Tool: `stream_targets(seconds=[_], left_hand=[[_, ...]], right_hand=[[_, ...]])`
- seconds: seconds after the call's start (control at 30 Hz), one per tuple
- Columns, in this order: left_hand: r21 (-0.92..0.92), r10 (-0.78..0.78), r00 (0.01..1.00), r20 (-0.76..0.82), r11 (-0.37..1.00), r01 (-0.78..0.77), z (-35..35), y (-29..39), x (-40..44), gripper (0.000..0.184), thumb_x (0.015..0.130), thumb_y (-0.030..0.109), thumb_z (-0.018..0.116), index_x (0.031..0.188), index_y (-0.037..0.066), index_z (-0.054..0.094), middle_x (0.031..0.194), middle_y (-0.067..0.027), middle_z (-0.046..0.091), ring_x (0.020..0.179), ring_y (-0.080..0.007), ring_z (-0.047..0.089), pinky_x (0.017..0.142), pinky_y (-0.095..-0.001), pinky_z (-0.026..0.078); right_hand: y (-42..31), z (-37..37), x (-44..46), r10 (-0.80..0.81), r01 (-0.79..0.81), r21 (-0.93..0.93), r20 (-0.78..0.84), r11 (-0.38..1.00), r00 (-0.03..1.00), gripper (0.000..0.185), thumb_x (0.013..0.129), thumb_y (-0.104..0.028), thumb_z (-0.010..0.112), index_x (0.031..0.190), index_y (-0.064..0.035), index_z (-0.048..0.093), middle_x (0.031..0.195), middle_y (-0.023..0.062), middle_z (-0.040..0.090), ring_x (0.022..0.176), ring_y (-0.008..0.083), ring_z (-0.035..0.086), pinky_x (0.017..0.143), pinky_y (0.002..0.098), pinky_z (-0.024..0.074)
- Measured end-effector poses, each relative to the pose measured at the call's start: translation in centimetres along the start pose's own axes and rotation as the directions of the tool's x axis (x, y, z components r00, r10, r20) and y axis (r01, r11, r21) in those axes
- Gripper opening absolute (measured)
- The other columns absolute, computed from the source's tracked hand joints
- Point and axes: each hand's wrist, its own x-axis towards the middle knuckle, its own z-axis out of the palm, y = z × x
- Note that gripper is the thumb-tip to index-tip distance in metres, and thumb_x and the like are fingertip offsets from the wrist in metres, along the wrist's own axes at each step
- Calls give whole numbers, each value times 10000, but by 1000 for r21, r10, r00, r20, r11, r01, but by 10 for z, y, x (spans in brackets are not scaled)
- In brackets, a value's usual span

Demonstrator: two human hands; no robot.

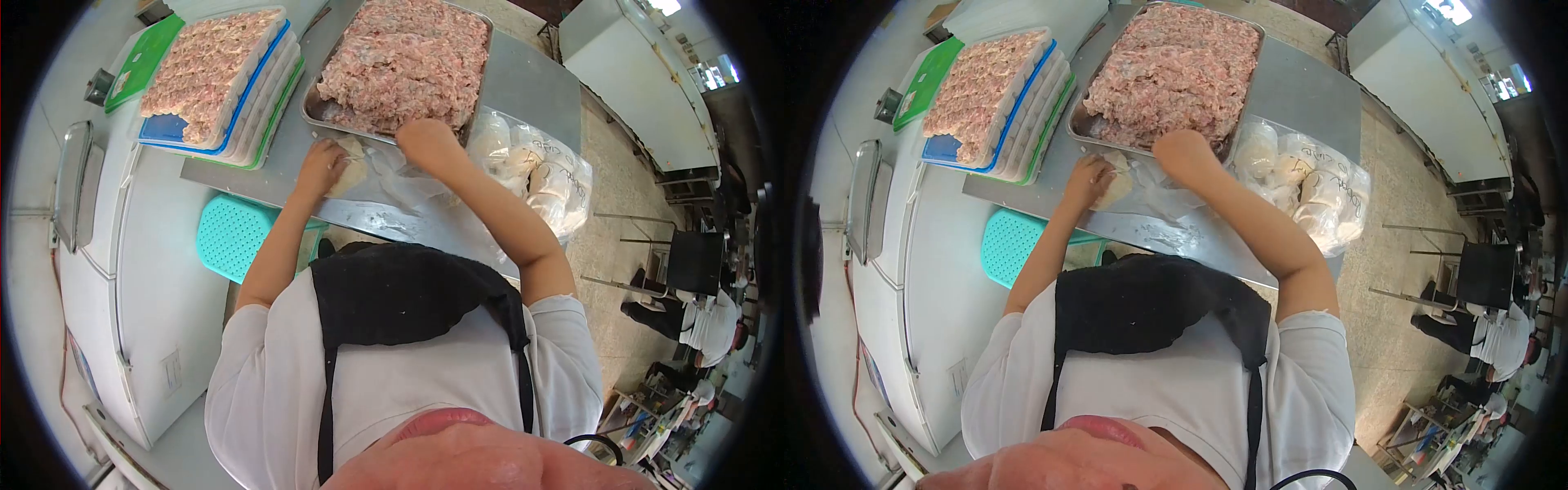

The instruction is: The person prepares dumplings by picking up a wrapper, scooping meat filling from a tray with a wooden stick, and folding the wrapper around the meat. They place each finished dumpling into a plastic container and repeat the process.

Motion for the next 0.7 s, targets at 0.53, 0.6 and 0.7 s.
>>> stream_targets(seconds=[0.53, 0.6, 0.7], left_hand=[[-874, -631, 699, 335, 70, 482, -63, -1, 4, 257, 917, 226, 607, 1123, 73, 608, 1078, -37, 647, 916, -112, 617, 737, -270, 503], [-888, -551, 736, 393, -19, 460, -74, 5, 8, 279, 939, 224, 577, 1187, 97, 580, 1084, -6, 636, 915, -91, 605, 729, -270, 497], [-872, -520, 724, 453, -87, 482, -85, 7, 9, 282, 954, 238, 542, 1167, 66, 604, 1090, -26, 640, 952, -125, 608, 798, -264, 479]], right_hand=[[12, -6, 31, 76, -25, 519, -77, 854, 994, 395, 939, -315, 476, 790, -8, 674, 781, 203, 654, 807, 371, 645, 726, 492, 501], [14, -15, 47, 105, -89, 386, -22, 918, 994, 321, 900, -248, 501, 789, -6, 681, 761, 205, 656, 770, 368, 657, 701, 480, 514], [-7, 5, 72, 89, -90, 159, 13, 983, 996, 253, 842, -187, 523, 778, 1, 681, 751, 211, 658, 727, 367, 663, 660, 466, 528]])
